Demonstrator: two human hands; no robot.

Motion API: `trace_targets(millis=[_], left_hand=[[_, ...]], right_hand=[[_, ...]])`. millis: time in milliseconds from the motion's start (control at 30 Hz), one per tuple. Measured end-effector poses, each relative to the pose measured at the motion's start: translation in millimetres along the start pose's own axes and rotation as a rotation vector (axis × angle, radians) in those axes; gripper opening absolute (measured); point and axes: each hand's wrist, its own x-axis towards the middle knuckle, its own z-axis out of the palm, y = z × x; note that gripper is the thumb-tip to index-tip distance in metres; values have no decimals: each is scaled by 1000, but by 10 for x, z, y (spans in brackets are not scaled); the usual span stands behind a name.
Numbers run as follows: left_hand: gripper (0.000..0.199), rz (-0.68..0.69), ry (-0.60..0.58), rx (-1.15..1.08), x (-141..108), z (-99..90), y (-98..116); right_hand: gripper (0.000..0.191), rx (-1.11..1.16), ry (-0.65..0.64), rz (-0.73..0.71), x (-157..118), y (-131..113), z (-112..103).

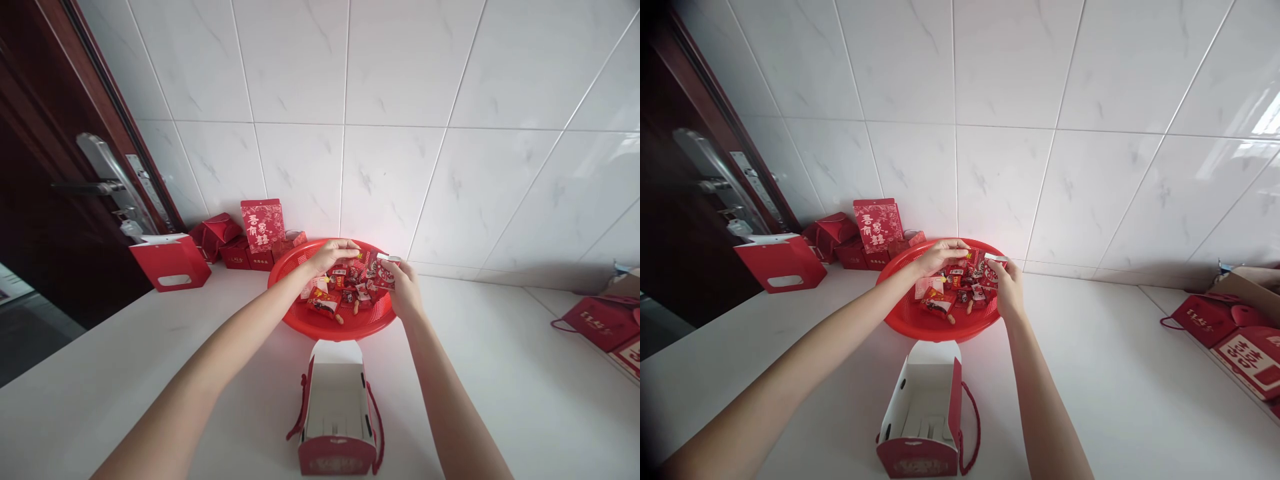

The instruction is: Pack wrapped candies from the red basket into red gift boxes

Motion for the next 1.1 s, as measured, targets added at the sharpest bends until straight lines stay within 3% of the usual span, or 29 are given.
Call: trace_targets(millis=[200,633,867,1100], left_hand=[[35,-15,27,-19,-27,36,66],[38,-35,12,-86,5,-17,-18],[38,-67,-58,-155,-11,-2,11],[33,-40,-21,-127,9,-4,-13]], right_hand=[[25,-29,4,-4,-6,-6,5],[26,-18,-10,-12,-18,-13,10],[27,10,8,11,-13,-8,11],[26,8,9,11,-1,1,5]])
